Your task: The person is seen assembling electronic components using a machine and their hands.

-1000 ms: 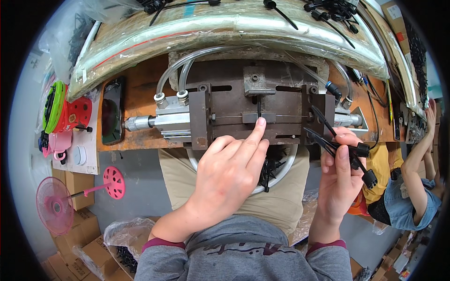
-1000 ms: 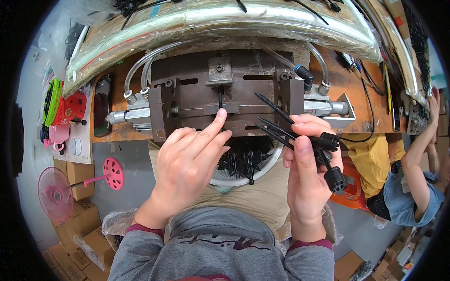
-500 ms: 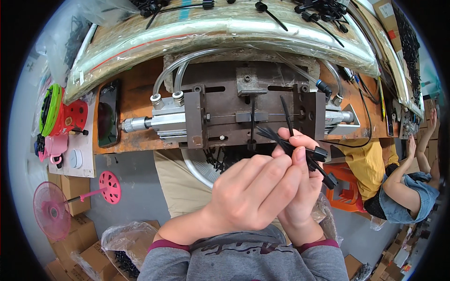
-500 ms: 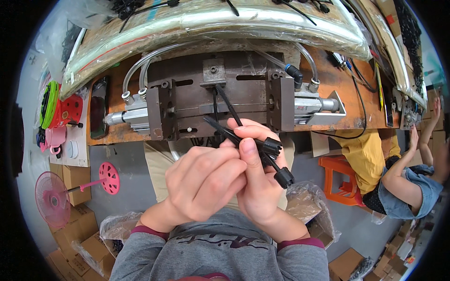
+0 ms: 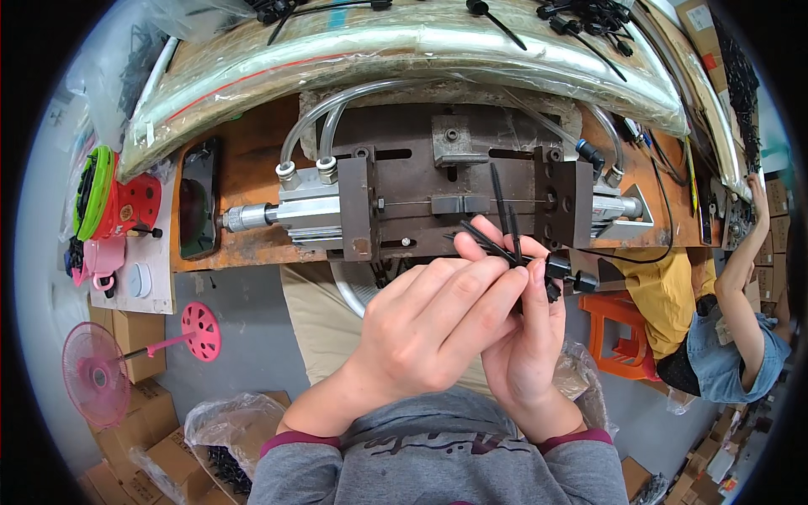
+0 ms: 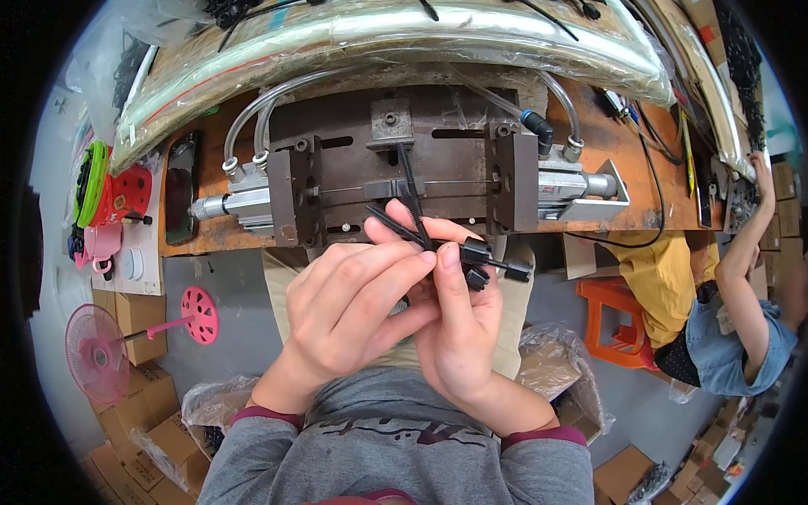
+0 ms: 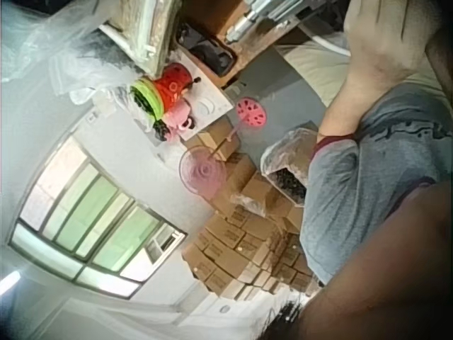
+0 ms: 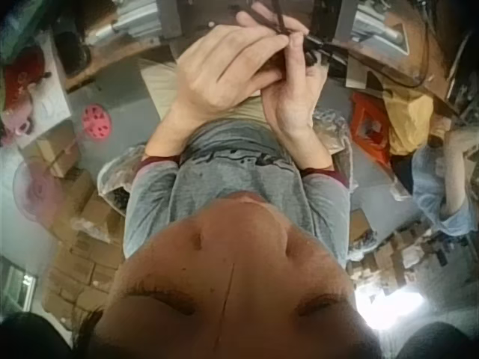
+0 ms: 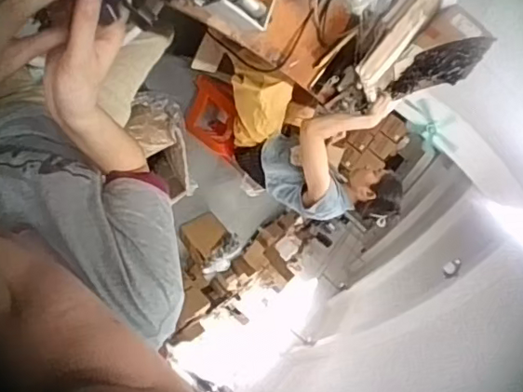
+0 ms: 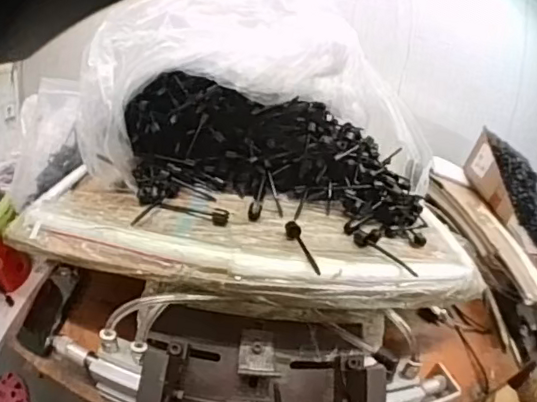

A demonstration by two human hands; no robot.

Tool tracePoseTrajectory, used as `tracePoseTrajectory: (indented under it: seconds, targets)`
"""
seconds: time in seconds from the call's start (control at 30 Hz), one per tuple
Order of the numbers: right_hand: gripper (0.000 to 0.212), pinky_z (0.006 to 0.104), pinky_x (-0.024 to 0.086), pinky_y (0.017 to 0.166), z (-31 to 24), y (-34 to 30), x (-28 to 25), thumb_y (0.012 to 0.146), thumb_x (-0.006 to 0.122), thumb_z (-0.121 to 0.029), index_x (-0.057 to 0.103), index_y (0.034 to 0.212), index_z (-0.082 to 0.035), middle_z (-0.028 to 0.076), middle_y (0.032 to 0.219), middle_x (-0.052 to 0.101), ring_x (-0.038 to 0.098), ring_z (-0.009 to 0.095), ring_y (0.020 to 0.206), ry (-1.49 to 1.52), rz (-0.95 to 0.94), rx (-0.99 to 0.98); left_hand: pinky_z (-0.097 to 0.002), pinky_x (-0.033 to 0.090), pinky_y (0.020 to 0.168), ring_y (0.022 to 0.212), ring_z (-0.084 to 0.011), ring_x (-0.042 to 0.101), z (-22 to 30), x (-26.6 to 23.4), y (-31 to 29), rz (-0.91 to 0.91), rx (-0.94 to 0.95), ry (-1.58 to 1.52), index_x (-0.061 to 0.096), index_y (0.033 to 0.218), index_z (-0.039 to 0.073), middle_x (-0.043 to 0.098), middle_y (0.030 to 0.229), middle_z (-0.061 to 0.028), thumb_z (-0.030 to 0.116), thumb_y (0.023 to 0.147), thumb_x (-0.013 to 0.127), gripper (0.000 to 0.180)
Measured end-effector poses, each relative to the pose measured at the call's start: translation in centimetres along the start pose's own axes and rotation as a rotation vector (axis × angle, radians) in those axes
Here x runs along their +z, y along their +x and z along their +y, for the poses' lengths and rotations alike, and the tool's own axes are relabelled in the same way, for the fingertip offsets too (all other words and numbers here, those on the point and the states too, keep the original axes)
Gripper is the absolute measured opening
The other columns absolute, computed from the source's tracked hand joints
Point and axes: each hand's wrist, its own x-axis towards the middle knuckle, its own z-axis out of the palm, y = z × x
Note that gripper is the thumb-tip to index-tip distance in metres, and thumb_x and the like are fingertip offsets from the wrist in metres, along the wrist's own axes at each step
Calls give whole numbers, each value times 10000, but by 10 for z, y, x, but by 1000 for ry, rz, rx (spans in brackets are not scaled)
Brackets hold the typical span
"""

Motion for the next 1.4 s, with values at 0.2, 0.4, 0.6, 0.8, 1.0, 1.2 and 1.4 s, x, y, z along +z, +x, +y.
tracePoseTrajectory:
  seconds: [0.2,0.4,0.6,0.8,1.0,1.2,1.4]
  targets:
    - [339,462,511,1028,-2,3,0,1090,385,-262,494,1283,-6,247,1361,551,583,359,1247,-1,19,20,-305,549,658,788,-213,667,4,3,-3,4,-15,14,735,1093,52,697,1065,-75,102,636,854,475]
    - [279,468,546,988,-8,4,-10,1069,447,-199,515,1244,8,266,1338,557,636,368,1166,-27,30,-11,-308,545,688,809,-198,677,6,-14,-5,-20,-106,-257,759,1070,56,693,1134,-119,45,625,847,454]
    - [249,465,578,923,-16,3,-34,1048,489,-143,504,1225,31,321,1302,557,667,414,1088,-340,-19,-324,-338,535,776,866,-231,686,-9,-21,-9,-139,-114,-55,731,1023,14,664,1249,-172,14,668,808,363]
    - [255,484,576,915,-23,1,-44,1045,492,-149,490,1224,32,334,1293,557,665,441,1077,-490,-12,-432,-349,508,809,849,-218,664,-11,-13,-3,-338,-88,195,692,1020,-1,658,1279,-137,55,727,775,310]
    - [255,516,555,944,-26,0,-46,1044,501,-164,489,1213,25,341,1294,555,657,444,1088,-516,-20,-430,-314,504,699,732,-197,645,-9,-14,10,-377,-105,246,715,989,15,677,1255,-129,77,726,785,279]
    - [236,511,557,945,-26,2,-43,1043,502,-144,501,1196,36,340,1298,553,663,432,1082,-477,-33,-357,-280,489,592,666,-185,650,-7,-15,9,-412,-185,258,727,977,32,706,1205,-91,107,723,804,276]
    - [206,502,537,984,-19,0,-35,1046,461,-72,494,1213,45,334,1330,539,641,435,1127,-365,-74,-278,-289,527,603,745,-215,690,7,-19,11,-154,-28,-57,727,962,48,727,1020,-94,85,674,850,315]
